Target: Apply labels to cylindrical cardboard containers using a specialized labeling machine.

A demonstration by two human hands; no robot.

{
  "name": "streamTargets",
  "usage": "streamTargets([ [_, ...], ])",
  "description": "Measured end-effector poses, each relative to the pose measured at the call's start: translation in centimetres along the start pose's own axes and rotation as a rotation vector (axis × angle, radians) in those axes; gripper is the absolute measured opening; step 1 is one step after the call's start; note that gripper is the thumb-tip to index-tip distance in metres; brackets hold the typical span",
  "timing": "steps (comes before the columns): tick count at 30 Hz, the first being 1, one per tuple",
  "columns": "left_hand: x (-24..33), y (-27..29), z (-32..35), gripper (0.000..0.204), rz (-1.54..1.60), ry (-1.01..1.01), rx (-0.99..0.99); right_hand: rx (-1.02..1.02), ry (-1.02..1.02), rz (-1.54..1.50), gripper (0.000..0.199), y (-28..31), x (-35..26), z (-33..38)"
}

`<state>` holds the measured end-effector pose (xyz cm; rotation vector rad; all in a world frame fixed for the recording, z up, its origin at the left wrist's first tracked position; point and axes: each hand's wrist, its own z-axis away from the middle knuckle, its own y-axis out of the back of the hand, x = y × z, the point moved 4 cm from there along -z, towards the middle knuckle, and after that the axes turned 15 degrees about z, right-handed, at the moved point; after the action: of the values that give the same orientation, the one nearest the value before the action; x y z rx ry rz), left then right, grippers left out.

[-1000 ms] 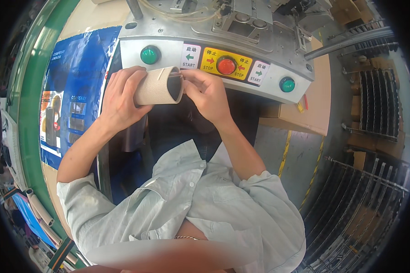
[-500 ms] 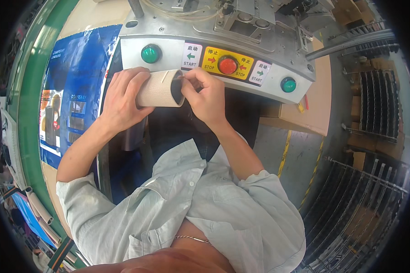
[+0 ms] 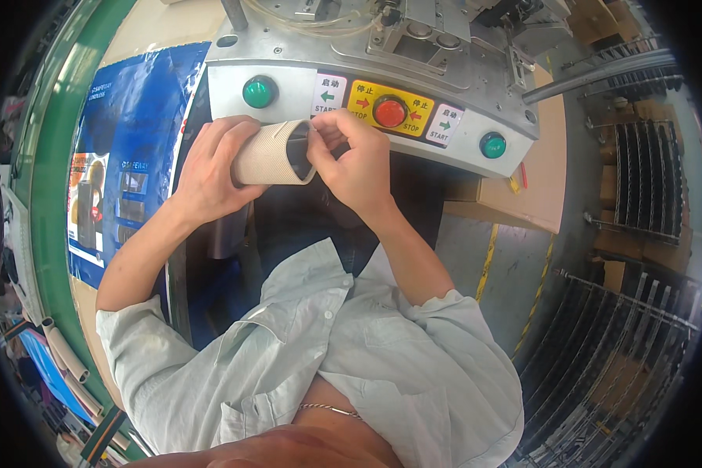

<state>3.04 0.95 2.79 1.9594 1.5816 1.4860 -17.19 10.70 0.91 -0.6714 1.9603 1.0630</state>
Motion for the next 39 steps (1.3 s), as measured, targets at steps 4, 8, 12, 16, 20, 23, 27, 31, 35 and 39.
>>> streamTargets([
  [4, 0.2, 0.1, -0.1, 0.091, 0.004, -0.029, -0.013, 0.0, 0.061, 0.089, 0.012, 0.1, -0.5, -0.1],
  [8, 0.6, 0.1, -0.4, 0.081, -0.017, -0.076, -0.006, 0.039, 0.07, 0.113, 0.009, 0.1, -0.6, 0.0],
  [12, 0.4, 0.6, -0.5, 0.07, 0.092, 0.004, 0.042, 0.057, -0.013, -0.054, 0.011, -0.3, -0.6, -0.1],
  [16, -1.6, 1.7, -0.3, 0.061, 0.793, 0.297, 0.203, -0.008, -0.138, -0.379, 0.021, -0.8, -0.2, 0.3],
  [20, -3.4, 2.1, -0.5, 0.07, 1.67, 0.622, 0.46, -0.318, -0.365, -0.626, 0.037, -2.6, 0.4, 1.5],
  [23, -4.1, 2.4, -0.6, 0.077, 1.978, 0.676, 0.507, -0.62, -0.413, -0.753, 0.035, -6.3, -0.7, 3.3],
  [27, -4.3, 2.2, -0.4, 0.083, 1.994, 0.652, 0.454, -0.741, -0.442, -0.973, 0.037, -10.4, -3.1, 4.6],
  [31, -4.2, 2.0, -0.2, 0.084, 2.052, 0.606, 0.413, -0.743, -0.517, -1.277, 0.032, -12.7, -4.1, 4.5],
  [35, -3.8, 2.0, -0.7, 0.082, 2.053, 0.582, 0.416, -0.587, -0.576, -1.031, 0.022, -12.5, -3.0, 3.4],
  [39, -3.2, 2.5, -1.0, 0.077, 1.885, 0.615, 0.504, -0.458, -0.431, -0.611, 0.015, -10.2, -2.0, 1.6],
])
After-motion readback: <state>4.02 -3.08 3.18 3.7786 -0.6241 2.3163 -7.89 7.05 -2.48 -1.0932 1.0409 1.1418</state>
